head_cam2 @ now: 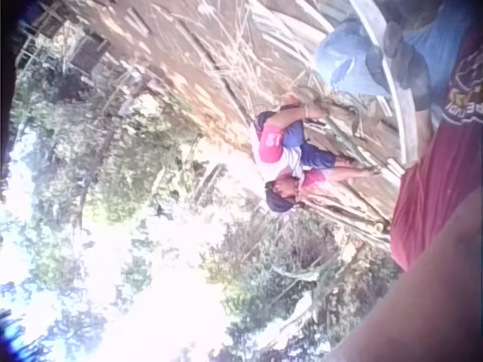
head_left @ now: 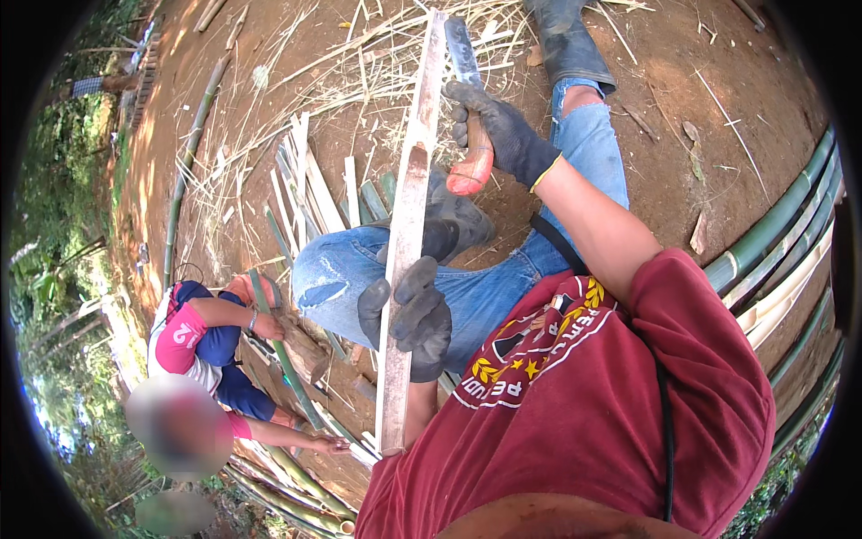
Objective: The person sits on the ground and uses a large knife to split bamboo poles into thin strips. They repeatedly hold the bamboo against their leg and strike it with the knife to separate the material. Another person is visible in the background performing a similar task.
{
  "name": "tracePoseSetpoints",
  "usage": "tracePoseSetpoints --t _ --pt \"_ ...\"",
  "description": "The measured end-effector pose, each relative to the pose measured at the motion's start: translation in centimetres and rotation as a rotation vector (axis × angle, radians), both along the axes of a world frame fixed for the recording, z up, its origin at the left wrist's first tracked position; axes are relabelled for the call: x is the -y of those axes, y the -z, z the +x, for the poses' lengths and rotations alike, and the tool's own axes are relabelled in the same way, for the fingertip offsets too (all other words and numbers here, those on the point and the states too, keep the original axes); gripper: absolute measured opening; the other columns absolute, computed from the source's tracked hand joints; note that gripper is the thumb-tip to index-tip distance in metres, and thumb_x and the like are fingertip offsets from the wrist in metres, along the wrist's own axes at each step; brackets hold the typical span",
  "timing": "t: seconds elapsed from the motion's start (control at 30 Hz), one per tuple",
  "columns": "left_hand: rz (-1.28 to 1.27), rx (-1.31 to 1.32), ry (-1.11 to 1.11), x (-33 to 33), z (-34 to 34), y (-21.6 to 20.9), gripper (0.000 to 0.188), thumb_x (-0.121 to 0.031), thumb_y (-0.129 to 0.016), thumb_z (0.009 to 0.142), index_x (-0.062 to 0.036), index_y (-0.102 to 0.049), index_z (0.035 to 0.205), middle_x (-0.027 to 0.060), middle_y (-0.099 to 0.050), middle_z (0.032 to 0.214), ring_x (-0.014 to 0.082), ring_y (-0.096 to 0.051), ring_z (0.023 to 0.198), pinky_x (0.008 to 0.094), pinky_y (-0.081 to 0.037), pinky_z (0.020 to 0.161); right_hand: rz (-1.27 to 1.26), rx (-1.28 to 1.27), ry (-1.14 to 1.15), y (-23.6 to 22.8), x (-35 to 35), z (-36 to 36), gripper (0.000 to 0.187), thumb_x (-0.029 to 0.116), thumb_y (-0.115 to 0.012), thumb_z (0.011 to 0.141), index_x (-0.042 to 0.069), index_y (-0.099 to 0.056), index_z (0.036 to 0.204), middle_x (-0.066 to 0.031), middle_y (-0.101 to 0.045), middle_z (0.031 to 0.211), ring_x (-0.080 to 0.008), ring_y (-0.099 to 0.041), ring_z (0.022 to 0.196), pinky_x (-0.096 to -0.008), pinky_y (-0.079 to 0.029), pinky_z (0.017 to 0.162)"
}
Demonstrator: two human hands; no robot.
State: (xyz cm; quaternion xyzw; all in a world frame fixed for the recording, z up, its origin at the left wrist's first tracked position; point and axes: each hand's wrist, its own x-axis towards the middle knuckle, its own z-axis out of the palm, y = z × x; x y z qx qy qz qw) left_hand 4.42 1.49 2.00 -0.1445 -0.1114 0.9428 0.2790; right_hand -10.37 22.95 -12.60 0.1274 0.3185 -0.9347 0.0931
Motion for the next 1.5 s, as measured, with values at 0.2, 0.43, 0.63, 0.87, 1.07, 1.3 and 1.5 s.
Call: tracePoseSetpoints --t 0.2,0.43,0.63,0.87,1.07,1.3,1.5 --pt "0.033 -0.017 0.029 0.0 0.2 0.6 0.042 -0.02 -0.058 0.091 0.0043 -0.045 0.123 0.0157 -0.052 0.087 0.0152 -0.054 0.05 0.025 -0.049 0.04 -0.031 -0.069 0.171 -4.2 -0.6 0.3 0.039 0.031 -0.066 0.094 0.007 -0.059 0.124 -0.0016 -0.056 0.083 -0.0137 -0.059 0.066 -0.0278 -0.051 0.06" --pt "-0.053 -0.133 0.15 0.1 -0.5 0.9 0.047 -0.023 -0.059 0.091 0.0051 -0.043 0.126 0.0181 -0.056 0.088 0.0181 -0.056 0.053 0.0275 -0.051 0.044 -0.091 -0.331 0.081 -10.9 -3.5 -0.4 0.054 0.047 -0.056 0.099 0.007 -0.05 0.134 0.0018 -0.055 0.082 -0.0111 -0.057 0.068 -0.0256 -0.051 0.06" --pt "-0.374 -0.455 0.277 0.7 -3.6 -2.2 0.052 -0.026 -0.06 0.091 0.0058 -0.042 0.128 0.0203 -0.059 0.089 0.0206 -0.059 0.056 0.0297 -0.053 0.048 0.149 -0.31 0.077 -17.3 -4.3 -1.6 0.032 0.025 -0.065 0.094 0.003 -0.059 0.115 -0.0048 -0.066 0.091 -0.0109 -0.064 0.07 -0.0245 -0.056 0.064" --pt "-1.245 -0.825 0.54 0.4 -7.4 -6.5 0.052 -0.03 -0.057 0.097 0.0064 -0.042 0.131 0.0203 -0.062 0.082 0.0261 -0.063 0.063 0.0327 -0.052 0.051 0.336 -0.384 0.198 -21.7 -6.9 -0.4 0.027 0.023 -0.068 0.091 0.0 -0.064 0.105 -0.0056 -0.067 0.083 -0.0102 -0.063 0.064 -0.0237 -0.053 0.056" --pt "-1.095 -0.72 0.67 2.0 -7.2 -4.2 0.047 -0.049 -0.046 0.101 -0.0025 -0.056 0.101 0.0094 -0.054 0.058 0.021 -0.054 0.045 0.0351 -0.049 0.044 0.398 -0.406 0.141 -24.5 -7.1 0.4 0.028 0.028 -0.069 0.091 0.0 -0.064 0.097 -0.0034 -0.061 0.075 -0.0111 -0.062 0.059 -0.0245 -0.053 0.054" --pt "-0.251 -0.646 0.707 1.2 -7.5 -1.4 0.046 -0.037 -0.042 0.102 -0.002 -0.048 0.073 0.0072 -0.047 0.045 0.016 -0.043 0.03 0.0278 -0.035 0.027 0.391 -0.469 0.15 -24.9 -5.8 0.0 0.029 0.03 -0.068 0.092 0.002 -0.063 0.092 -0.0035 -0.06 0.074 -0.0119 -0.062 0.059 -0.0248 -0.053 0.054" --pt "-0.072 -0.66 0.725 0.6 -6.8 -1.1 0.047 -0.038 -0.042 0.101 -0.0012 -0.048 0.073 0.0063 -0.047 0.045 0.0156 -0.044 0.03 0.0278 -0.035 0.028 0.379 -0.483 0.122 -25.0 -5.1 0.1 0.029 0.029 -0.067 0.091 0.001 -0.065 0.096 -0.0041 -0.06 0.074 -0.0122 -0.063 0.062 -0.0258 -0.054 0.058"
